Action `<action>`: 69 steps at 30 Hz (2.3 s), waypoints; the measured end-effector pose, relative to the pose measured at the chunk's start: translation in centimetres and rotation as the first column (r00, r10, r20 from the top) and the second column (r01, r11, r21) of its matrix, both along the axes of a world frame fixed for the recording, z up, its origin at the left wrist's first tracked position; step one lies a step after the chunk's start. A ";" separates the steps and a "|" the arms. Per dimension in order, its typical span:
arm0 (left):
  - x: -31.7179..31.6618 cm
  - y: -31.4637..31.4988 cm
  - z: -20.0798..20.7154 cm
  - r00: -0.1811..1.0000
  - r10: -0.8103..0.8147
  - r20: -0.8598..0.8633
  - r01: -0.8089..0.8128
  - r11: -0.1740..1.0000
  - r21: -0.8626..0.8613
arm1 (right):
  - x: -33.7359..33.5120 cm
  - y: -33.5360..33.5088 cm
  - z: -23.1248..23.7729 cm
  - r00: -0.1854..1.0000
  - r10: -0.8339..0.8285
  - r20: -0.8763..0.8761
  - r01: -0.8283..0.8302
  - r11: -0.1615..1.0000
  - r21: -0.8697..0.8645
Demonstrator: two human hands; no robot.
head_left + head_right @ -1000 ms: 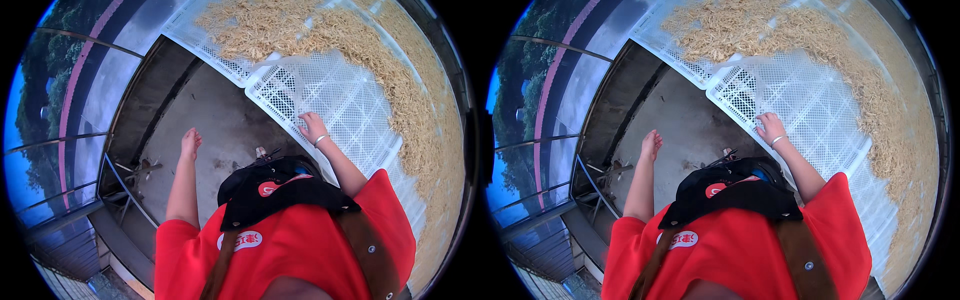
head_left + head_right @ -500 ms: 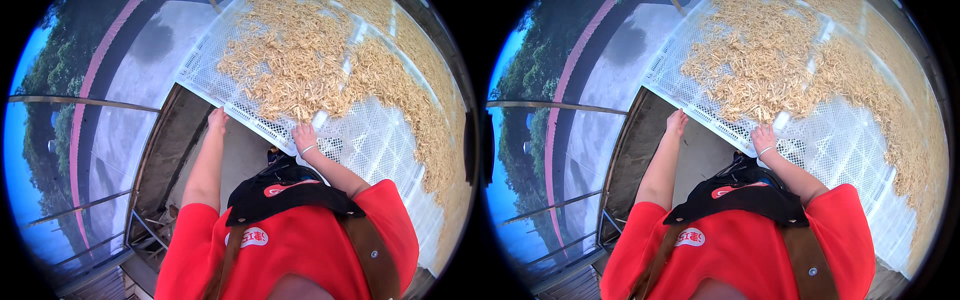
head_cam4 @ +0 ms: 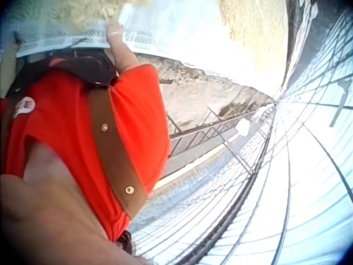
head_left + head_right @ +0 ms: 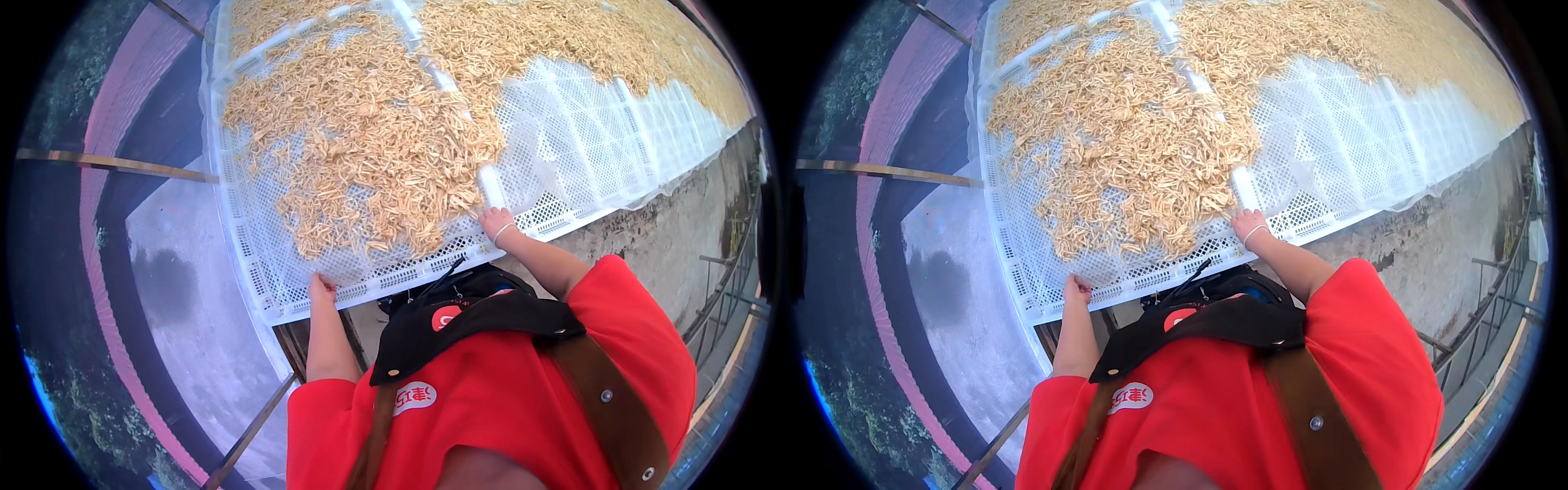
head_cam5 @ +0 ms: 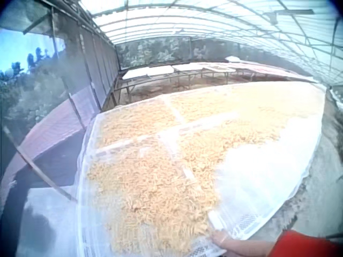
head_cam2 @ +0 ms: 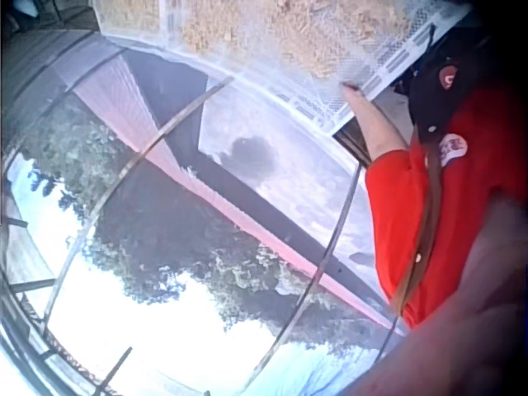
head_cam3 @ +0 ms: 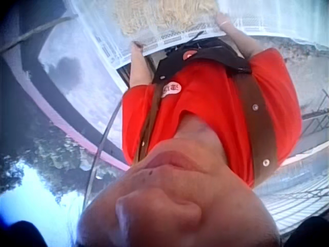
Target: The person spreads light-colored noodles by hand across white mesh trays arranged on a multi-tiered rack. They repeatedly lift, toss, and redistribute the noodles to ensure even coverage on the drying surfaces.
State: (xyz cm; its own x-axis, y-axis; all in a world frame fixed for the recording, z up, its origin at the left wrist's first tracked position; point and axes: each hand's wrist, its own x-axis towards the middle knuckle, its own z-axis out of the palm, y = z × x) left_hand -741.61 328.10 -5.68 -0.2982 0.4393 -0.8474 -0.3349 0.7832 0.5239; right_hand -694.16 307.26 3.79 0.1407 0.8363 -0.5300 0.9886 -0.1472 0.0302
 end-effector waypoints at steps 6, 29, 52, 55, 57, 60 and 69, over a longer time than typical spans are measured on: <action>4.9 11.6 18.2 0.927 -0.326 0.184 0.165 0.797 0.581 | -8.9 -0.1 1.4 0.958 -0.227 -0.176 0.212 0.972 -0.099; -18.7 12.1 34.3 0.990 0.120 -0.074 0.005 0.493 0.870 | -23.4 10.1 7.5 0.766 -0.107 -0.634 -0.068 0.967 -0.245; 23.1 7.2 13.1 0.663 -0.481 -0.574 0.733 0.575 0.364 | 12.4 12.9 5.5 0.850 -0.174 -0.497 0.279 0.949 0.145; 31.6 9.0 11.9 0.794 -0.491 -0.359 0.606 0.689 0.398 | 17.7 16.3 4.6 0.875 -0.155 -0.458 0.278 0.937 0.213; 34.1 10.4 9.3 0.744 -0.473 -0.472 0.651 0.671 0.354 | 18.2 20.6 4.1 0.881 -0.125 -0.456 0.247 0.944 0.219; 35.9 14.0 5.5 0.666 -0.419 -0.617 0.703 0.629 0.332 | 17.5 27.4 1.9 0.893 -0.045 -0.448 0.201 0.931 0.306; 42.0 22.3 1.5 0.482 -0.120 -0.868 0.775 0.521 0.358 | 17.2 47.7 -3.2 0.966 -0.040 -0.255 0.164 0.857 0.489</action>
State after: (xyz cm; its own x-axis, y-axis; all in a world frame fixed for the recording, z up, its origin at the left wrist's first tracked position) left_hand -699.56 350.37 -4.16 -0.1503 0.9807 0.1251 0.6601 0.0053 0.7512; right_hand -676.98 354.97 0.63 0.1682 0.9833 -0.0689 0.9370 -0.1812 -0.2986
